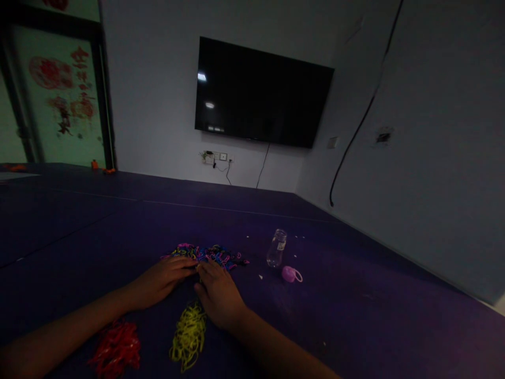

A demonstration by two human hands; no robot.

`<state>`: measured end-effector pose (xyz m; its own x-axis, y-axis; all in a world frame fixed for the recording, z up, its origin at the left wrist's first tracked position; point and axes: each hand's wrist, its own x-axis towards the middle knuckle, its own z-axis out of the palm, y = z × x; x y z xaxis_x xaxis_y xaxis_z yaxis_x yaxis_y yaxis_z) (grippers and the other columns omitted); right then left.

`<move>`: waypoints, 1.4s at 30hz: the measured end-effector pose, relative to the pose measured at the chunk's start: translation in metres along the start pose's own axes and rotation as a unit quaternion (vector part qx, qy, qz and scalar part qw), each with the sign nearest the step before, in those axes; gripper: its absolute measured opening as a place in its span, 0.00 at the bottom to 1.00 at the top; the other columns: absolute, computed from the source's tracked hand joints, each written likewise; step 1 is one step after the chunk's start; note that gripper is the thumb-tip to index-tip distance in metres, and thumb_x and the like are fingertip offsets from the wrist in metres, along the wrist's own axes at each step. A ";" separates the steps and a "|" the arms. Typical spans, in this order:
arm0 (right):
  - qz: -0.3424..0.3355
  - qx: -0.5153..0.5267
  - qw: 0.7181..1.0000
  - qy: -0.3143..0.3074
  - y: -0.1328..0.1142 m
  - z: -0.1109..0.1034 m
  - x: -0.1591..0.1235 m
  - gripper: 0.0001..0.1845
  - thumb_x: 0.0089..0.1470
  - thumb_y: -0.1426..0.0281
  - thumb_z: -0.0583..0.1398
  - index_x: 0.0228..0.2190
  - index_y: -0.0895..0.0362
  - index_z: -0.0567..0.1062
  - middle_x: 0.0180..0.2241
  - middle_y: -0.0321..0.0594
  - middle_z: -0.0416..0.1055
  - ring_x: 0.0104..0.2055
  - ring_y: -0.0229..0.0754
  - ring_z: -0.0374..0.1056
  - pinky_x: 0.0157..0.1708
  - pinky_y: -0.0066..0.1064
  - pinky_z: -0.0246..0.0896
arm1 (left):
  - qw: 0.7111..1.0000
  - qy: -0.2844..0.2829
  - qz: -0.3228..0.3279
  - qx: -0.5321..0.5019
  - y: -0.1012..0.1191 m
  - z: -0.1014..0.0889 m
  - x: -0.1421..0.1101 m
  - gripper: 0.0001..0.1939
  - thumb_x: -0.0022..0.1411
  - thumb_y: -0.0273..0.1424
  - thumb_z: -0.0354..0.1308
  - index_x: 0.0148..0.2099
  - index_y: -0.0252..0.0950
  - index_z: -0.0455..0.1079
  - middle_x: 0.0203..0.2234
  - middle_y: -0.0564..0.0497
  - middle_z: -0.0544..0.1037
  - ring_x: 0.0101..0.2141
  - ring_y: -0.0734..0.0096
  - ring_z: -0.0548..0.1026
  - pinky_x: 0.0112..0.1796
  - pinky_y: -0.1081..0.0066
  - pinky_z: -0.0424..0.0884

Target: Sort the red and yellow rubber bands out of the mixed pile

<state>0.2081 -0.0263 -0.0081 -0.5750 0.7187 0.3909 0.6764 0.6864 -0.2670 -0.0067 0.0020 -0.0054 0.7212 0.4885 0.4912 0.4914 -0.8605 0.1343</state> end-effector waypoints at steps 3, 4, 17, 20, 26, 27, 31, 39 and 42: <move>-0.004 0.010 1.000 0.017 -0.001 -0.001 0.000 0.23 0.59 0.70 0.52 0.55 0.61 0.64 0.57 0.49 0.61 0.60 0.49 0.53 0.58 0.44 0.51 | 1.000 -0.005 -0.009 -0.001 -0.001 0.000 0.000 0.21 0.61 0.20 0.47 0.53 0.41 0.67 0.52 0.48 0.70 0.53 0.63 0.66 0.52 0.58 0.63; -0.007 0.018 0.999 0.027 -0.001 -0.002 0.001 0.22 0.59 0.70 0.52 0.54 0.60 0.65 0.56 0.48 0.62 0.59 0.49 0.55 0.57 0.43 0.52 | 1.000 -0.009 -0.011 -0.002 -0.001 0.000 0.000 0.21 0.61 0.20 0.47 0.53 0.41 0.67 0.52 0.48 0.70 0.53 0.62 0.66 0.52 0.58 0.63; 0.015 0.070 0.991 0.112 0.003 -0.001 0.003 0.18 0.52 0.79 0.53 0.43 0.58 0.74 0.44 0.45 0.72 0.47 0.43 0.67 0.48 0.35 0.61 | 1.000 -0.014 -0.011 -0.010 -0.001 -0.001 -0.001 0.18 0.63 0.21 0.48 0.52 0.42 0.68 0.52 0.48 0.70 0.53 0.62 0.66 0.51 0.57 0.62; 0.012 0.068 0.992 0.110 0.002 -0.002 0.002 0.15 0.50 0.80 0.54 0.36 0.56 0.76 0.38 0.41 0.74 0.41 0.41 0.69 0.43 0.32 0.62 | 1.000 -0.006 -0.009 -0.013 0.001 -0.003 -0.001 0.17 0.63 0.21 0.47 0.50 0.40 0.68 0.52 0.48 0.71 0.53 0.63 0.66 0.52 0.58 0.62; -0.008 0.042 0.997 0.068 -0.001 -0.005 0.001 0.10 0.46 0.79 0.57 0.28 0.55 0.75 0.34 0.37 0.75 0.37 0.40 0.69 0.39 0.30 0.61 | 1.000 0.007 -0.009 -0.008 0.002 -0.004 0.001 0.14 0.62 0.20 0.47 0.44 0.39 0.70 0.50 0.48 0.72 0.51 0.63 0.68 0.49 0.59 0.64; -0.007 0.035 0.997 0.064 -0.002 -0.005 0.001 0.10 0.46 0.79 0.57 0.28 0.55 0.76 0.34 0.37 0.75 0.38 0.40 0.69 0.40 0.30 0.61 | 1.000 0.011 -0.008 -0.008 0.002 -0.004 0.001 0.14 0.61 0.20 0.48 0.44 0.39 0.70 0.49 0.48 0.72 0.50 0.63 0.68 0.49 0.59 0.65; -0.004 0.013 0.999 0.053 -0.002 -0.005 0.002 0.09 0.48 0.78 0.57 0.27 0.55 0.76 0.36 0.37 0.75 0.39 0.40 0.69 0.41 0.30 0.60 | 1.000 0.023 0.003 -0.009 0.000 -0.003 0.000 0.14 0.60 0.20 0.49 0.44 0.38 0.70 0.48 0.47 0.73 0.49 0.63 0.69 0.48 0.58 0.65; -0.007 0.008 0.999 0.034 0.002 -0.002 0.004 0.11 0.51 0.79 0.55 0.30 0.56 0.76 0.36 0.38 0.74 0.40 0.39 0.69 0.41 0.29 0.60 | 0.999 0.010 0.027 -0.021 0.006 -0.007 0.002 0.12 0.62 0.22 0.49 0.43 0.39 0.71 0.45 0.48 0.75 0.47 0.62 0.70 0.48 0.58 0.66; 0.002 0.012 0.999 0.049 0.002 -0.001 0.003 0.11 0.53 0.78 0.55 0.34 0.55 0.76 0.40 0.40 0.73 0.43 0.40 0.68 0.43 0.30 0.61 | 0.999 -0.016 0.026 -0.024 0.008 -0.009 0.003 0.12 0.63 0.23 0.49 0.41 0.39 0.72 0.43 0.47 0.75 0.46 0.62 0.70 0.47 0.59 0.66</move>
<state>0.2084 -0.0231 -0.0067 -0.5235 0.7087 0.4730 0.6669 0.6863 -0.2902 -0.0051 -0.0044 0.0044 0.7611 0.4469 0.4701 0.4297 -0.8903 0.1508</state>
